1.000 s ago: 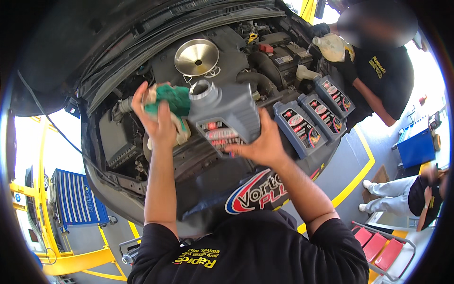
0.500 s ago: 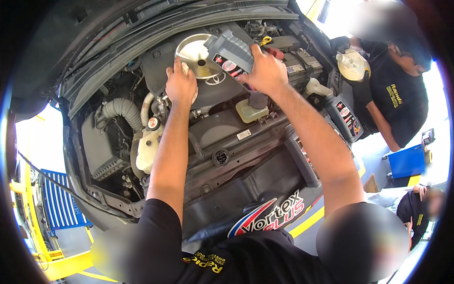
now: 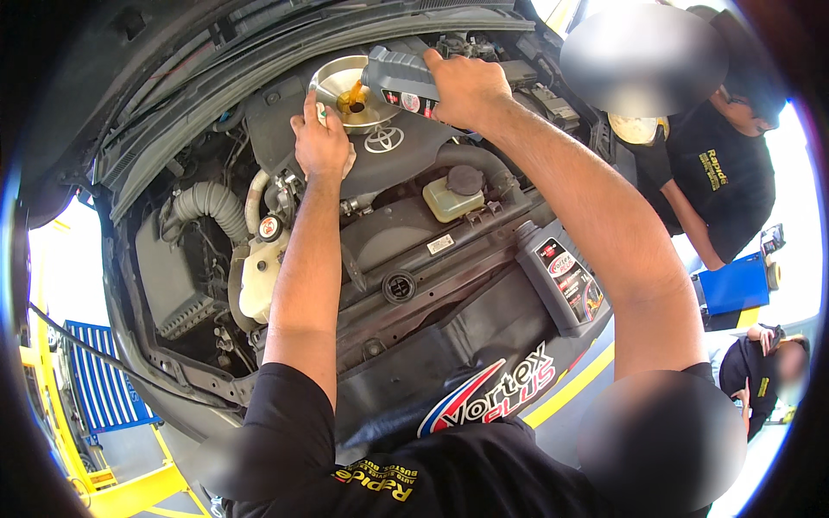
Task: The person pours engine oil from multiple bottles into a car engine using a funnel. They repeatedly pick up bottles, pour the oil, and place the empty bottles on a nearby cart.
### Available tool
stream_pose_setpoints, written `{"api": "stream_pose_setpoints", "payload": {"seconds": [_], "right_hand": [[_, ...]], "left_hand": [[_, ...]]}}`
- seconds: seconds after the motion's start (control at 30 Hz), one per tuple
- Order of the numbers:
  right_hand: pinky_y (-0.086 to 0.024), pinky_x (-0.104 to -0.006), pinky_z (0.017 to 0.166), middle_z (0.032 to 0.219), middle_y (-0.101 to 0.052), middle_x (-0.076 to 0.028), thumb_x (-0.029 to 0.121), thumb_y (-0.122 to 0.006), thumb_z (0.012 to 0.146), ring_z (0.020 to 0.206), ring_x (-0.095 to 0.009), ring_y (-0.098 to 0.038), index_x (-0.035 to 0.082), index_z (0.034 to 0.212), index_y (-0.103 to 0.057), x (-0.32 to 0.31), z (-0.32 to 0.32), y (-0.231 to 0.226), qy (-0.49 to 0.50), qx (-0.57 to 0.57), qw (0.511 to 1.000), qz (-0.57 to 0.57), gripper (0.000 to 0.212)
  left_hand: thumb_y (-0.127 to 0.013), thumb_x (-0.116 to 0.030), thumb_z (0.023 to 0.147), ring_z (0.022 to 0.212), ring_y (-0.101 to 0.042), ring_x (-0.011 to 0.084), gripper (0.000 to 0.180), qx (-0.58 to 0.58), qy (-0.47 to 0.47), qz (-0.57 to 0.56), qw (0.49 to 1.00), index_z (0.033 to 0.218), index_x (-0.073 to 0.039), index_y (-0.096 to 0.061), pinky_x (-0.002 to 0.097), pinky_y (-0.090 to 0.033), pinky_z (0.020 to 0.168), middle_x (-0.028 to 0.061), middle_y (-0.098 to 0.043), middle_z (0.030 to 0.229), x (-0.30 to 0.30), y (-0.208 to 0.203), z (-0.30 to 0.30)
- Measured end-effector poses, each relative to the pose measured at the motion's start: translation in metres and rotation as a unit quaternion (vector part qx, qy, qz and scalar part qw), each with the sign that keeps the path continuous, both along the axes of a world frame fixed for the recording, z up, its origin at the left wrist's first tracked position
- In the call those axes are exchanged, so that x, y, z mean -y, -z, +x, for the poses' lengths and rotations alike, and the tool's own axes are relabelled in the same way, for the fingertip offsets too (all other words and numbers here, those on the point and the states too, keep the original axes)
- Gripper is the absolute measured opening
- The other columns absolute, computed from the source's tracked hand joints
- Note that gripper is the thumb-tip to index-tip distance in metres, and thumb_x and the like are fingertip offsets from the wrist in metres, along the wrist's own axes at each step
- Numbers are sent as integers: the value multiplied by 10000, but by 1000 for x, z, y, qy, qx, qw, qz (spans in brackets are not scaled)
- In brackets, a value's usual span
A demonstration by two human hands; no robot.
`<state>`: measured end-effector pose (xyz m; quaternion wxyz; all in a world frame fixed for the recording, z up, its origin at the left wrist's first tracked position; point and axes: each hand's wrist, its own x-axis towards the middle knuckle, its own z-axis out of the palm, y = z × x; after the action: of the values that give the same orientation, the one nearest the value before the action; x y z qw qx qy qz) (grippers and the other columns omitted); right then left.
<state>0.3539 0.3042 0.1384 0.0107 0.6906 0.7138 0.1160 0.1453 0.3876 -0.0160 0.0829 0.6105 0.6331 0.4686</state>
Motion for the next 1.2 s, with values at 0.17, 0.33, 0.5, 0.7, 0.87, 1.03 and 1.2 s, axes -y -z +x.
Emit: {"api": "stream_pose_setpoints", "payload": {"seconds": [0.17, 0.33, 0.5, 0.7, 0.87, 1.03, 1.2], "right_hand": [[-604, -487, 835, 1069, -736, -170, 335, -874, 781, 1020, -358, -733, 101, 1401, -456, -4, -7, -5, 1, 20, 1000, -21, 784], [-605, -478, 839, 1095, -732, -157, 393, -850, 793, 1015, -341, -740, 110, 1379, -480, 1, -4, -2, -15, 7, 1000, -5, 748], [-612, -480, 795, 1106, -717, -189, 282, -790, 806, 1029, -351, -738, 73, 1342, -505, 0, -1, -6, -36, 25, 999, 12, 642], [-608, -475, 808, 1166, -696, -210, 232, -757, 804, 1039, -362, -731, 3, 1325, -500, -3, -3, -3, -36, 2, 999, 18, 624], [-588, -483, 818, 1159, -703, -184, 235, -749, 816, 1075, -359, -717, 78, 1351, -516, 1, -7, -5, -43, -2, 999, 15, 605], [-585, -471, 803, 1143, -707, -173, 258, -763, 831, 1064, -349, -720, 111, 1348, -531, -1, 0, -3, -65, 14, 997, 41, 586], [-584, -474, 801, 1127, -712, -172, 262, -771, 828, 1045, -345, -728, 127, 1359, -540, -3, 6, -3, -81, 19, 996, 43, 595]], "left_hand": [[-549, -353, 1015, 1032, -689, 387, 513, 16, 2, 8, 1000, 1511, -234, -491, 522, -577, 863, 184, -550, 1257, 1, 0, -4], [-519, -330, 1038, 1033, -687, 435, 472, -77, 3, 76, 994, 1498, -225, -494, 554, -568, 870, 218, -574, 1253, 5, 7, 0], [-497, -340, 1057, 1089, -650, 457, 452, 25, -2, -18, 1000, 1502, -263, -489, 559, -545, 879, 238, -572, 1257, 8, -3, 6], [-483, -358, 1057, 1032, -665, 447, 472, 17, -10, 35, 999, 1517, -252, -468, 564, -542, 837, 221, -568, 1205, 2, 4, 5], [-476, -348, 1066, 1026, -664, 419, 468, 15, -11, 48, 999, 1525, -259, -464, 555, -535, 836, 197, -569, 1184, 3, 7, 1], [-467, -340, 1070, 1018, -667, 416, 459, -1, -18, 44, 999, 1521, -256, -466, 554, -537, 830, 190, -571, 1184, 3, 3, 6], [-486, -316, 1064, 1022, -665, 415, 455, 8, -13, 38, 999, 1514, -251, -468, 545, -546, 827, 183, -571, 1205, 5, -1, 12]]}}
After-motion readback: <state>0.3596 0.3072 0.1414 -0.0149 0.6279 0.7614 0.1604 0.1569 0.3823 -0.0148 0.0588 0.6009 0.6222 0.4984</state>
